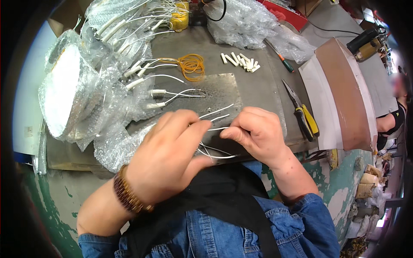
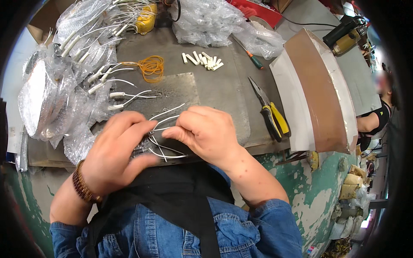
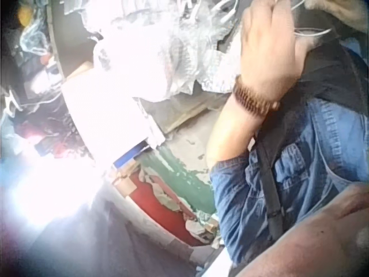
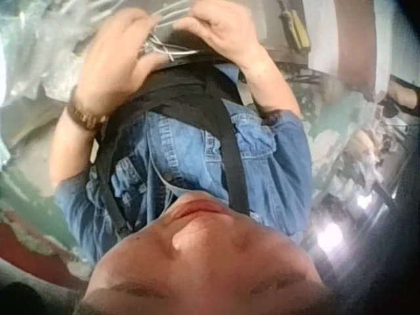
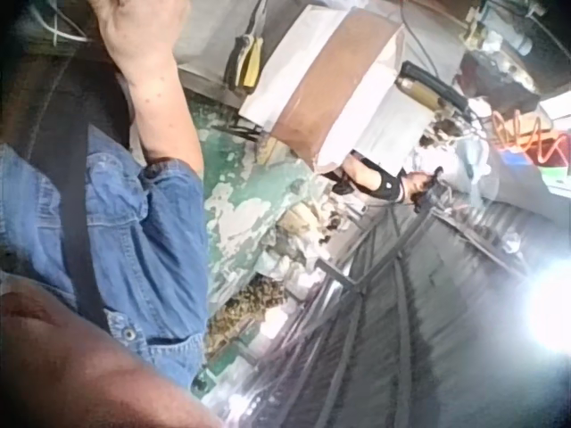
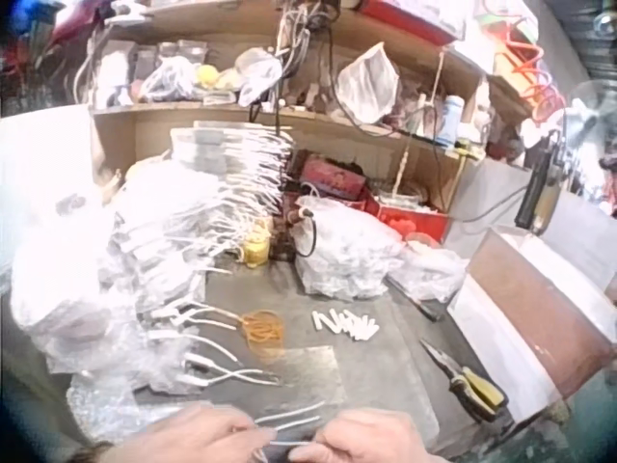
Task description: Assembling LED light components by inserting wires into housings and using pliers.
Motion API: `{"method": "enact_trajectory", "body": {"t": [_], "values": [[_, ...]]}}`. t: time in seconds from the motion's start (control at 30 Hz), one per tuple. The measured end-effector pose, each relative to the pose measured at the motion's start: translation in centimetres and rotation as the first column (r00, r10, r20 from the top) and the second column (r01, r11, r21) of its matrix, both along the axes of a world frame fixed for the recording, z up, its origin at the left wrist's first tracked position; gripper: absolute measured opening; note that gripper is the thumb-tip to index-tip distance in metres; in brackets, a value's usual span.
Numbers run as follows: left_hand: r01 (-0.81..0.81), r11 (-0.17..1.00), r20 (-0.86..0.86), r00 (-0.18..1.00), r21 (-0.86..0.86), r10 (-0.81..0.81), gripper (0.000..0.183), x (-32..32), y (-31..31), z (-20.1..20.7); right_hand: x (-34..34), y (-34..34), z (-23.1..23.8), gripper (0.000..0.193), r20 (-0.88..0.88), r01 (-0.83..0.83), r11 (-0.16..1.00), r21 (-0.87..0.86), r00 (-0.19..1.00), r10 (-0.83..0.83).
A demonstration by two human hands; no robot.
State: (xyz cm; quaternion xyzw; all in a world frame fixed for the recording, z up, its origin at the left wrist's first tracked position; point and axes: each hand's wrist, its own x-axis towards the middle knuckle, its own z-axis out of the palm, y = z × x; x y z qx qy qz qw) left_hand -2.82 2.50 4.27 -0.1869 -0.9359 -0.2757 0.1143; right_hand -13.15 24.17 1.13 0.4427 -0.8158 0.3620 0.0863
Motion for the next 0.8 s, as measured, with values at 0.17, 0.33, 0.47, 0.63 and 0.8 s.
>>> {"method": "enact_trajectory", "body": {"t": [0.17,0.33,0.47,0.63,0.8], "values": [[0.013,0.997,0.103,0.994,0.075,-0.021,0.008,-3.0,0.6,-2.1,-1.3,0.7,0.7,0.033,-0.036,-0.062,0.993,0.098,0.997,0.066],[-0.106,0.976,0.158,0.984,0.19,0.076,0.025,-3.4,0.6,-2.5,-9.9,2.4,1.0,0.011,-0.038,0.313,0.894,0.32,0.947,-0.318],[-0.073,0.977,0.15,0.988,0.198,0.044,0.024,-3.8,0.6,-2.4,-13.7,2.8,0.6,0.017,-0.24,0.383,0.744,0.547,0.924,-0.299],[-0.075,0.975,0.163,0.986,0.208,0.041,0.023,-3.8,0.7,-2.3,-13.5,2.9,0.3,0.014,-0.273,0.344,0.784,0.516,0.934,-0.23],[-0.067,0.975,0.126,0.991,0.211,0.041,0.022,-3.4,0.4,-2.7,-4.8,3.0,2.8,0.014,0.222,0.007,0.995,0.096,0.975,-0.028]]}}
